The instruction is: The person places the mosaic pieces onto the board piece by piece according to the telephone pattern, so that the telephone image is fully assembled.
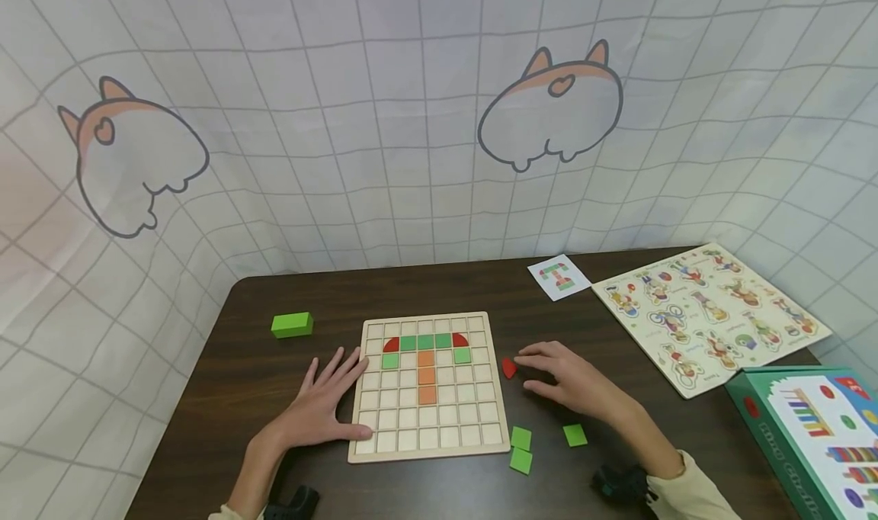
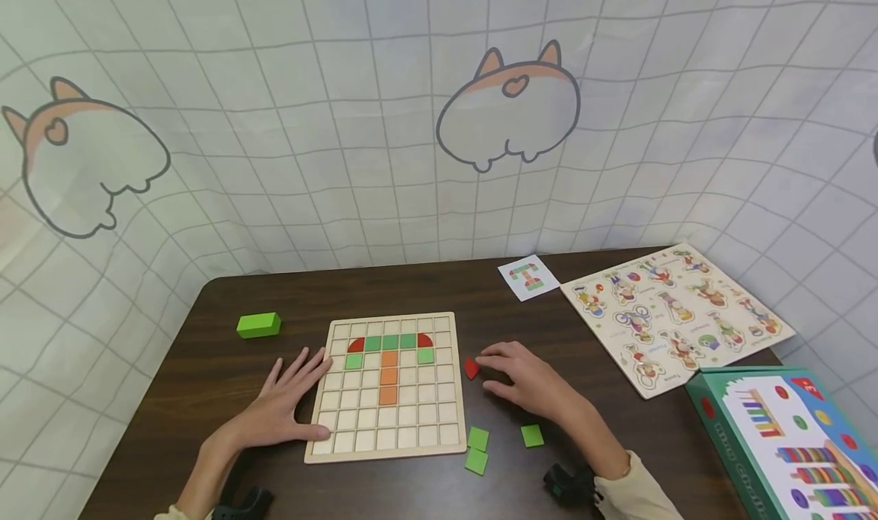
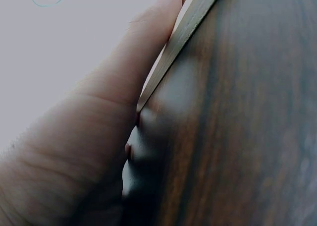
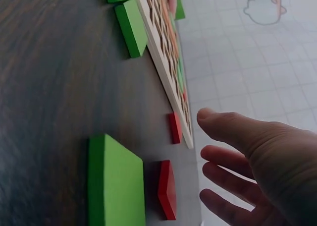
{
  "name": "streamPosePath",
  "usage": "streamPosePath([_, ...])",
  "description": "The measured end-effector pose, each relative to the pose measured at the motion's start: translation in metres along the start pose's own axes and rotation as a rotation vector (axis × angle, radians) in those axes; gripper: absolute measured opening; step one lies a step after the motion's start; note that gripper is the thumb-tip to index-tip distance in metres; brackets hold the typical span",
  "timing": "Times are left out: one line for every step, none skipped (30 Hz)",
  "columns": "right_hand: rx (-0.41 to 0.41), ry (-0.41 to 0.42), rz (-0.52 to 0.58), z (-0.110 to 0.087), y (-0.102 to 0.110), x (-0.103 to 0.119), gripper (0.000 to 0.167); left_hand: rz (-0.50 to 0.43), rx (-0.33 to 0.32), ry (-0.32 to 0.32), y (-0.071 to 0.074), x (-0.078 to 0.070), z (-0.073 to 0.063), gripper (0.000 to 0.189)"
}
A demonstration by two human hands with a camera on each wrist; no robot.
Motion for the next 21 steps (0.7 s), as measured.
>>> streamPosePath([0.011,0.001,0.002,0.0,-0.001,0.0,0.039,0.002,0.0,0.0,0.0,0.0,0.0,0.107])
streamPosePath([0.018,0.003,0.005,0.001,-0.002,0.001,0.039,0.003,0.001,0.0,0.0,0.0,0.0,0.107])
streamPosePath([0.026,0.001,0.007,0.001,-0.002,0.002,0.04,0.004,0.001,0.0,0.0,0.0,0.0,0.107])
streamPosePath([0.031,0.001,0.01,0.001,-0.003,0.002,0.04,0.005,0.0,-0.002,0.001,0.0,0.0,0.107])
streamPosePath([0.032,0.005,0.011,0.002,-0.003,0.003,0.041,0.006,-0.001,-0.003,0.001,0.0,0.0,0.107])
streamPosePath([0.032,0.011,0.006,0.003,-0.003,0.003,0.041,0.003,-0.006,-0.006,0.001,0.0,0.0,0.108])
streamPosePath([0.027,0.019,0.002,0.003,-0.003,0.004,0.042,0.004,-0.008,-0.008,0.001,0.0,0.0,0.108])
streamPosePath([0.02,0.031,-0.006,0.004,-0.004,0.004,0.042,0.005,-0.009,-0.009,0.0,0.0,0.0,0.108])
streamPosePath([0.012,0.044,-0.012,0.006,-0.004,0.005,0.043,0.002,-0.009,-0.009,0.0,-0.001,0.0,0.108])
streamPosePath([0.003,0.063,-0.023,0.008,-0.006,0.006,0.043,-0.001,-0.009,-0.009,0.0,-0.001,0.0,0.107])
streamPosePath([-0.005,0.085,-0.039,0.011,-0.008,0.006,0.043,-0.004,-0.01,-0.008,0.0,-0.001,0.0,0.107])
streamPosePath([-0.007,0.099,-0.059,0.014,-0.01,0.007,0.042,-0.009,-0.007,-0.008,0.0,-0.001,0.0,0.107])
streamPosePath([-0.006,0.11,-0.077,0.017,-0.011,0.009,0.04,-0.01,-0.001,-0.004,-0.001,-0.001,0.0,0.107])
streamPosePath([-0.001,0.119,-0.097,0.019,-0.014,0.009,0.037,-0.014,0.001,-0.003,-0.001,-0.001,0.0,0.107])
streamPosePath([0.008,0.117,-0.112,0.022,-0.016,0.01,0.035,-0.017,0.004,-0.001,-0.001,0.0,0.0,0.107])
streamPosePath([0.018,0.111,-0.13,0.023,-0.018,0.01,0.032,-0.016,0.006,0.001,-0.001,0.0,-0.001,0.107])
streamPosePath([0.023,0.099,-0.143,0.025,-0.019,0.011,0.028,-0.013,0.005,0.001,-0.001,0.0,-0.001,0.107])
streamPosePath([0.028,0.081,-0.152,0.025,-0.02,0.011,0.025,-0.01,0.004,0.001,-0.001,0.0,-0.001,0.107])
streamPosePath([0.028,0.064,-0.152,0.026,-0.02,0.01,0.022,-0.006,0.002,0.001,-0.001,0.0,-0.001,0.107])
streamPosePath([0.024,0.047,-0.147,0.026,-0.02,0.01,0.021,-0.003,0.0,0.001,-0.001,0.0,-0.001,0.107])
streamPosePath([0.017,0.027,-0.138,0.026,-0.02,0.009,0.019,0.0,-0.002,0.0,0.0,0.0,-0.001,0.108])
Point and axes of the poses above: each hand's wrist, its own z-axis towards the middle knuckle, its own y-axis out of the back of the hand, x = y × z, the point moved 3 cm from there along z, towards the middle knuckle, and after that the axes turned 8 degrees about y, right-handed, at the moved point
